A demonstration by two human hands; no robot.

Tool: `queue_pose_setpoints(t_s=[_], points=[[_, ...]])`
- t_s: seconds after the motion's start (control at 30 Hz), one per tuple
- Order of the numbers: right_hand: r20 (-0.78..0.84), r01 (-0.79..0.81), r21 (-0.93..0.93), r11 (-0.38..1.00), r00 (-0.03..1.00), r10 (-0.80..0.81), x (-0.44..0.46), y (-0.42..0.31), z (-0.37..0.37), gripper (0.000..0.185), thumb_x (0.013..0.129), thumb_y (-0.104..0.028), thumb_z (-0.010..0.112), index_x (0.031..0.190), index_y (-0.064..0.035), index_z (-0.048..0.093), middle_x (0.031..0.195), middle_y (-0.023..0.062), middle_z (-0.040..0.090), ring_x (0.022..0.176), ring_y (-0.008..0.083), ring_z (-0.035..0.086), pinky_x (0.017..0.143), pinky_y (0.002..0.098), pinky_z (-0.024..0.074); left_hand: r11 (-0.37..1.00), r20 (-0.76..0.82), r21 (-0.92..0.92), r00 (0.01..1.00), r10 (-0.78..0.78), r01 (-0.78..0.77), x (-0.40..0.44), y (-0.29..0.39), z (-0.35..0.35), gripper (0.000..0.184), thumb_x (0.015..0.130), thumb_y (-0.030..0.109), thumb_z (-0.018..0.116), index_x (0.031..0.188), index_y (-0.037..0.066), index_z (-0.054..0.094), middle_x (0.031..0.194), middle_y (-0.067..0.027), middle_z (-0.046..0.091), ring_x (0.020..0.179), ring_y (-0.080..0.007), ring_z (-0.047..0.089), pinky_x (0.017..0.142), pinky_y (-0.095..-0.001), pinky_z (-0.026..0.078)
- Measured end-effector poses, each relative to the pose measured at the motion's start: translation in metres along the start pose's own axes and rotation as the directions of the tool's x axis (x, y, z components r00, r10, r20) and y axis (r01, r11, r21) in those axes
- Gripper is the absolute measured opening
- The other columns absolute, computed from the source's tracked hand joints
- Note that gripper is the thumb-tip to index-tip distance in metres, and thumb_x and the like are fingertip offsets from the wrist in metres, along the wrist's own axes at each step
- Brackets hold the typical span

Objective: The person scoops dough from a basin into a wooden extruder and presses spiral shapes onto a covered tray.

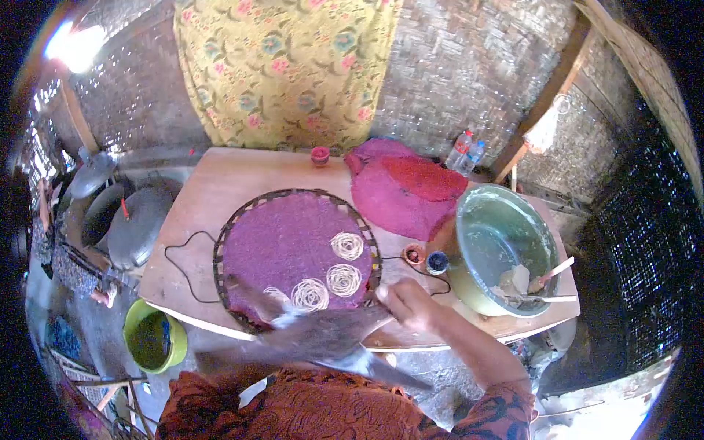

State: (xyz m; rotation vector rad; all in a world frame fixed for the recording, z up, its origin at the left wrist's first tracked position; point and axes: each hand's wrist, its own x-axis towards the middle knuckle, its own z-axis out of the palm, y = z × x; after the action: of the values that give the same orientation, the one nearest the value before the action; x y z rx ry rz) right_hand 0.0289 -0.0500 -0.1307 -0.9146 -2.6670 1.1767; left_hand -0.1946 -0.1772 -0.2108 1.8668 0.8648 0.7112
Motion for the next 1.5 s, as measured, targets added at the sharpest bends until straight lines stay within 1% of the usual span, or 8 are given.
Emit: queue_pose_setpoints(t_s=[0.43,0.63,0.73,0.8,0.9,1.1,1.17,1.5], points=[[-0.072,0.768,-0.492,0.409,0.433,-0.899,-0.092,-0.087,-0.160,0.051,0.084,-0.014,0.059,0.129,-0.0047,0.035,0.102,0.0176,0.056,0.084,0.0340,0.060,0.061,0.0376,0.0489,0.897,0.564,0.169,0.787,0.252,-0.409,0.240,0.190,-0.045,0.039,0.087,0.015,0.051,0.124,0.005,0.047,0.120,-0.0161,0.054,0.110,-0.0252,0.051,0.101,-0.0387,0.035],[-0.933,0.304,0.031,0.952,0.349,-0.081,-0.157,-0.005,-0.258,0.030,0.088,-0.005,0.045,0.117,-0.0104,0.041,0.060,-0.0020,0.041,0.043,0.0054,0.039,0.036,0.0224,0.0310,0.719,-0.102,0.683,0.957,0.270,-0.130,0.302,0.167,-0.022,0.016,0.081,0.018,0.062,0.095,0.011,0.062,0.073,-0.0052,0.064,0.064,-0.0256,0.061,0.064,-0.0360,0.049],[-0.991,0.423,0.135,0.896,0.054,0.124,-0.239,0.055,-0.292,0.032,0.085,-0.005,0.045,0.117,-0.0106,0.043,0.061,-0.0012,0.039,0.042,0.0073,0.037,0.038,0.0223,0.0335,-0.088,0.127,0.992,0.830,0.543,-0.094,0.327,0.122,-0.037,0.010,0.082,0.018,0.064,0.089,0.011,0.060,0.086,-0.0038,0.064,0.073,-0.0215,0.063,0.067,-0.0331,0.051],[-0.979,0.680,0.058,0.731,-0.105,0.176,-0.270,0.101,-0.299,0.025,0.087,-0.005,0.043,0.111,-0.0112,0.043,0.059,-0.0009,0.036,0.043,0.0093,0.038,0.040,0.0257,0.0383,0.897,-0.399,0.430,0.870,0.289,-0.101,0.344,0.085,-0.017,0.022,0.081,0.012,0.066,0.101,0.010,0.057,0.096,-0.0032,0.063,0.082,-0.0208,0.062,0.068,-0.0356,0.051],[-0.777,0.785,-0.106,0.611,-0.448,0.442,-0.259,0.184,-0.287,0.014,0.092,-0.013,0.042,0.105,-0.0105,0.045,0.062,0.0012,0.043,0.050,0.0123,0.046,0.052,0.0326,0.0492,0.804,-0.550,-0.317,0.788,0.277,-0.504,0.400,0.088,0.064,0.045,0.083,0.002,0.060,0.125,0.007,0.046,0.121,-0.0106,0.052,0.116,-0.0245,0.049,0.094,-0.0374,0.042],[-0.555,0.155,0.765,0.625,0.652,0.517,-0.230,0.230,-0.204,0.043,0.093,-0.041,0.045,0.116,-0.0062,0.052,0.104,0.0107,0.057,0.100,0.0246,0.054,0.084,0.0442,0.0456,0.531,-0.828,-0.173,0.415,0.377,-0.829,0.432,0.148,0.066,0.018,0.085,0.010,0.057,0.101,0.001,0.060,0.104,-0.0104,0.061,0.098,-0.0172,0.056,0.080,-0.0323,0.047],[-0.411,-0.467,-0.386,0.795,0.859,0.305,-0.260,0.221,-0.187,0.050,0.085,-0.044,0.057,0.113,-0.0025,0.055,0.109,0.0153,0.057,0.103,0.0296,0.054,0.088,0.0448,0.0421,0.743,-0.779,0.038,0.446,0.441,-0.669,0.435,0.147,0.061,0.018,0.085,0.010,0.058,0.101,0.002,0.061,0.103,-0.0104,0.061,0.096,-0.0220,0.057,0.081,-0.0356,0.045],[0.038,-0.342,-0.769,0.540,0.819,0.572,-0.270,0.174,-0.204,0.024,0.076,-0.009,0.051,0.095,-0.0032,0.064,0.082,0.0115,0.066,0.082,0.0265,0.065,0.067,0.0402,0.0496,0.421,-0.318,0.905,0.558,0.767,-0.063,0.511,0.067,0.095,0.020,0.080,0.021,0.059,0.100,0.018,0.059,0.091,-0.0036,0.060,0.087,-0.0246,0.059,0.079,-0.0437,0.044]])
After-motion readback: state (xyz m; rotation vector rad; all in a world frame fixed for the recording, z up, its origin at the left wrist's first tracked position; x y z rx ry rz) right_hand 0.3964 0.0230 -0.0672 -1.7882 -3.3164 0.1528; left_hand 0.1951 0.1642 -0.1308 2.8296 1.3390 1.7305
